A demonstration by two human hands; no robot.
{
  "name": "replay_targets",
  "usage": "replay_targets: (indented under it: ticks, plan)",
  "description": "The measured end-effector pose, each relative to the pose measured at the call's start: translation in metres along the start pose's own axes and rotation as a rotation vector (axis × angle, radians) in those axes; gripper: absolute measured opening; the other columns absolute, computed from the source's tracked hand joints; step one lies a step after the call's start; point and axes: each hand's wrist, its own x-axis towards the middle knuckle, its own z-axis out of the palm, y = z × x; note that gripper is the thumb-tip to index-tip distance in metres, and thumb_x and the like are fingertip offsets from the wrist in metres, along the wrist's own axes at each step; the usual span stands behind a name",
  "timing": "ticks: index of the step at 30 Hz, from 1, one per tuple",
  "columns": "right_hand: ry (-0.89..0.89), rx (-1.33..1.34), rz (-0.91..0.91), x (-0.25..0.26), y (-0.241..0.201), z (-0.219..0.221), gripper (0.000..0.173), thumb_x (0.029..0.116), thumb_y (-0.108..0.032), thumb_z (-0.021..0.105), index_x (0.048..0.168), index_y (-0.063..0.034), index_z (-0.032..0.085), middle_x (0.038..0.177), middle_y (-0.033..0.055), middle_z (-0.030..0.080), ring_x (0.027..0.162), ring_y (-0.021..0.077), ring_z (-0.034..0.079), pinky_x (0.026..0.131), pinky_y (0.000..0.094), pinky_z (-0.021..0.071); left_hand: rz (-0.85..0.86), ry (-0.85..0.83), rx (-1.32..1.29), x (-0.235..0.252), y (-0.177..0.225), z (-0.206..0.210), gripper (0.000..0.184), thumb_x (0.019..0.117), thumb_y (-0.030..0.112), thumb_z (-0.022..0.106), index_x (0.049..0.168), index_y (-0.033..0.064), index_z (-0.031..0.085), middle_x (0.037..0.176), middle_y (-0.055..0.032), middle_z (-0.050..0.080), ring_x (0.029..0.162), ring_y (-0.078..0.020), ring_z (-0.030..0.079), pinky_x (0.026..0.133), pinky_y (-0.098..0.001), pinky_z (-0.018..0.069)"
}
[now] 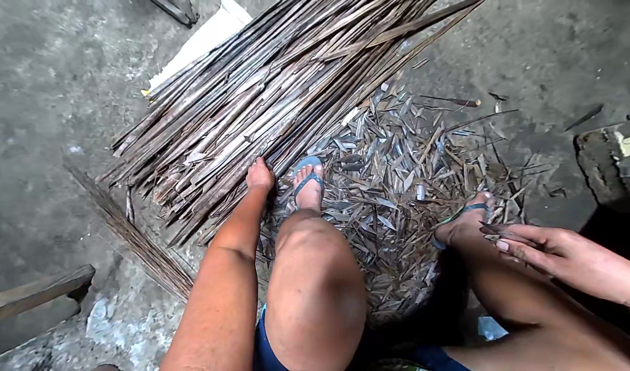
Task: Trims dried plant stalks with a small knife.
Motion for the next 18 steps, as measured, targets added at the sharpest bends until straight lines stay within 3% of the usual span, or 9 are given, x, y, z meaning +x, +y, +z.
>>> replay_targets:
  ticks: [5, 10, 12, 15, 17, 18]
  plan:
    - [-0.002, -0.009, 0.023, -0.001, -0.003, -0.003, 0.035, 0.0997, -0.039, 0.054, 0.115, -0.0122, 0.071, 0.079, 0.0005, 0.067, 0.06, 0.0104, 0.058, 0.058, 0.0364, 0.0511, 0.077, 0.018, 0.031, -0.001, -0.008, 0.0, 0.043, 0.095, 0.023, 0.069, 0.133, 0.0053, 0.063, 0.135, -0.0269, 0.059, 0.132, -0.0452, 0.052, 0.103, -0.0647, 0.0455]
    - [0.016, -0.02, 0.009, -0.002, -0.006, -0.006, 0.032, 0.1002, -0.037, 0.055, 0.112, -0.0114, 0.071, 0.077, 0.0006, 0.065, 0.058, 0.0104, 0.057, 0.056, 0.0358, 0.05, 0.089, 0.006, -0.03, -0.004, -0.015, -0.019, 0.053, 0.0911, 0.032, 0.077, 0.129, 0.0001, 0.06, 0.131, -0.0292, 0.06, 0.125, -0.0471, 0.058, 0.1, -0.0666, 0.0477]
    - [0.028, -0.033, -0.011, -0.004, -0.007, -0.007, 0.033, 0.1008, -0.037, 0.055, 0.114, -0.0118, 0.071, 0.078, 0.0016, 0.066, 0.06, 0.0117, 0.058, 0.058, 0.0378, 0.0509, 0.135, -0.02, -0.048, -0.008, -0.021, -0.035, 0.054, 0.0921, 0.036, 0.077, 0.128, -0.0003, 0.06, 0.123, -0.0292, 0.064, 0.118, -0.0476, 0.062, 0.097, -0.0684, 0.0483]
    - [0.06, -0.037, -0.028, -0.004, -0.015, -0.01, 0.031, 0.1021, -0.034, 0.054, 0.111, -0.0092, 0.071, 0.079, 0.0043, 0.066, 0.063, 0.0148, 0.06, 0.062, 0.042, 0.0515, 0.332, -0.045, -0.076, -0.02, -0.036, -0.062, 0.039, 0.1037, 0.033, 0.061, 0.122, -0.0008, 0.064, 0.11, -0.0281, 0.068, 0.107, -0.0464, 0.066, 0.094, -0.0678, 0.0491]
    - [0.102, -0.014, -0.045, -0.006, -0.02, -0.013, 0.031, 0.1037, -0.032, 0.052, 0.11, -0.0074, 0.07, 0.082, 0.0064, 0.067, 0.066, 0.0167, 0.062, 0.064, 0.0442, 0.0535, 0.477, -0.063, -0.151, -0.037, -0.041, -0.078, 0.034, 0.1083, 0.029, 0.052, 0.111, -0.0021, 0.067, 0.098, -0.0249, 0.069, 0.089, -0.0401, 0.069, 0.084, -0.0629, 0.0536]
    - [0.135, 0.006, -0.055, -0.007, -0.022, -0.013, 0.032, 0.1039, -0.031, 0.051, 0.11, -0.0068, 0.07, 0.083, 0.0064, 0.067, 0.066, 0.0162, 0.062, 0.064, 0.0432, 0.054, 0.525, -0.112, -0.199, -0.047, -0.041, -0.088, 0.035, 0.1095, 0.028, 0.049, 0.108, -0.0018, 0.067, 0.09, -0.0208, 0.068, 0.079, -0.0329, 0.068, 0.078, -0.0559, 0.0566]
